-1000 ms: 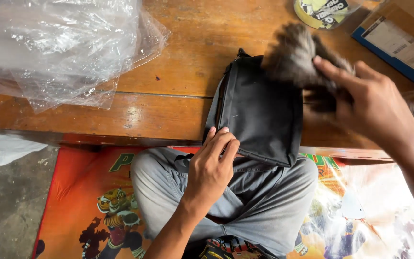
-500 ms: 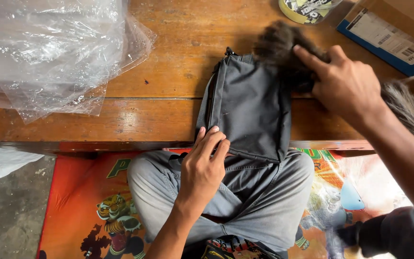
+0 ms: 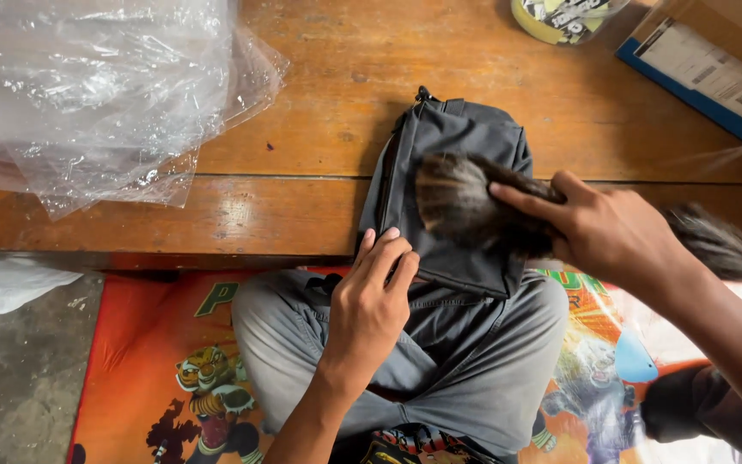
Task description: Inspecting a shoulder bag with a caliper and cleaning it with a feather duster.
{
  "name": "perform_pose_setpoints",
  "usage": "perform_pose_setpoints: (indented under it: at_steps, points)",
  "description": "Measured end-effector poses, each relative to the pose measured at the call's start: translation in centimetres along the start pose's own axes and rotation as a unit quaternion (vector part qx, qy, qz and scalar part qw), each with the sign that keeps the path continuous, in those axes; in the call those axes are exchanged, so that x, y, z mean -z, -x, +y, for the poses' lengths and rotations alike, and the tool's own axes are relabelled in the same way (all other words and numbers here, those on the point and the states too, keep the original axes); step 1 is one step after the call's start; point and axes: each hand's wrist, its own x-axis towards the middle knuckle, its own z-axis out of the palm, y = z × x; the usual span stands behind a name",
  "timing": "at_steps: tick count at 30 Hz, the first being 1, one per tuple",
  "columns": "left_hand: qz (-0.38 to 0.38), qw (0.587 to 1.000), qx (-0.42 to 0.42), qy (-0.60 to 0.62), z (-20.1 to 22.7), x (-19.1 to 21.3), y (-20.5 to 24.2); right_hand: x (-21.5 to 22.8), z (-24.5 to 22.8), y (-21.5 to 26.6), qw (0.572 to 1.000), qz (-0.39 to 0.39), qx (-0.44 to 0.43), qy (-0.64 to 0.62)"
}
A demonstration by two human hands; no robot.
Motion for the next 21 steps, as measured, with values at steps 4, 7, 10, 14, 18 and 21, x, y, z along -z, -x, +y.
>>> perform_pose_setpoints:
  at_steps: [4,7,10,14,18,21]
  points:
    - [0.004,1.000,0.001,-0.013,0.0,-0.1,0.0,0.7,1.0,-3.1,0.998,0.038,-0.053,0.007]
    - [-0.002,1.000,0.006,-0.020,0.1,-0.2,0.1,0.9,1.6,-4.5,0.993,0.081,-0.090,-0.004]
    - [-0.007,1.000,0.010,-0.021,0.1,-0.2,0.1,1.9,1.3,-3.6,0.987,0.115,-0.110,-0.014]
    - [-0.008,1.000,0.026,-0.014,-0.1,-0.5,0.1,1.2,1.7,1.1,0.964,0.202,0.086,-0.149]
    - [0.000,0.999,0.035,-0.007,-0.3,-0.8,-0.1,-0.7,0.3,2.9,0.975,0.148,0.147,-0.070]
    - [-0.043,0.998,0.027,-0.038,-0.2,-0.5,-0.4,-1.5,-0.1,2.3,0.991,0.066,0.112,-0.001]
